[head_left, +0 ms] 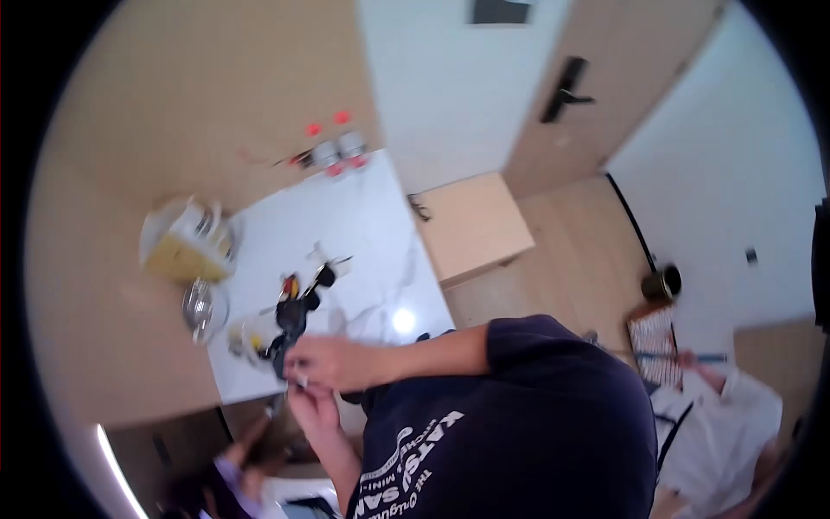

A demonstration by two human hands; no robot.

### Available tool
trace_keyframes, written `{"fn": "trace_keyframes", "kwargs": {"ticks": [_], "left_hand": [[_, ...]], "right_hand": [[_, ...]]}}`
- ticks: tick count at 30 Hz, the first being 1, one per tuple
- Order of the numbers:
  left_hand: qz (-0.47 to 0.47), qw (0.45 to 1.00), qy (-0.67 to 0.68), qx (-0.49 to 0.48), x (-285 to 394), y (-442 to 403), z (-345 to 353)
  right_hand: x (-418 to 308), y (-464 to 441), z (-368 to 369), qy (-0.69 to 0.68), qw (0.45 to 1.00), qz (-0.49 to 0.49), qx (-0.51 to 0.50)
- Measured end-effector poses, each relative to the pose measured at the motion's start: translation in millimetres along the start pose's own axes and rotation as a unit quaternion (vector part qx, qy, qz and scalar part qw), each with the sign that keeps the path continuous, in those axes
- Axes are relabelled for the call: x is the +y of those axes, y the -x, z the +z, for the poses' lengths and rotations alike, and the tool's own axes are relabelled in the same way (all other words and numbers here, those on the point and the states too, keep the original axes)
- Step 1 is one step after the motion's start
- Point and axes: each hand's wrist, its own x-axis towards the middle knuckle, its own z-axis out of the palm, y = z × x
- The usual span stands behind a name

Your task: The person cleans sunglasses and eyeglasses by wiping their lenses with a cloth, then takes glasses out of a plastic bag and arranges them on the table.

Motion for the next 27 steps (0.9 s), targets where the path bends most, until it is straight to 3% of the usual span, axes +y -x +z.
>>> {"fn": "trace_keyframes", "kwargs": {"ticks": [1,3,4,7,11,12,16,19,20,24,27], "left_hand": [[0.110,0.986,-0.128,0.008,-16,7,-13],[0.075,0.988,-0.103,0.086,-17,14,21],[-0.031,0.999,0.004,0.007,5,-1,8],[0.049,0.983,-0.121,0.128,-3,1,33],[0.027,0.995,-0.082,-0.040,-13,11,28],[-0.014,0.999,-0.050,-0.014,-6,5,27],[0.063,0.990,-0.096,0.079,-11,3,35],[-0.043,0.997,0.032,-0.047,-2,4,17],[-0.004,0.999,-0.020,-0.044,-5,10,13],[0.066,0.984,-0.080,0.148,-12,12,49],[0.004,0.999,0.035,-0.004,-2,12,21]], "right_hand": [[15,7,5,0.119,0.980,-0.158,-0.038],[-3,14,-3,0.124,0.981,-0.146,0.005],[13,9,3,0.144,0.982,-0.122,0.023],[20,8,-2,0.163,0.977,-0.069,0.116],[-3,19,-6,0.151,0.976,-0.157,0.025],[1,19,-5,0.140,0.981,-0.132,0.026],[21,10,-8,0.160,0.977,-0.053,0.127],[3,17,-5,0.123,0.985,-0.117,0.014],[-1,17,-6,0.124,0.982,-0.139,-0.012],[24,10,-3,0.155,0.980,-0.065,0.102],[9,11,2,0.154,0.980,-0.124,0.035]]}}
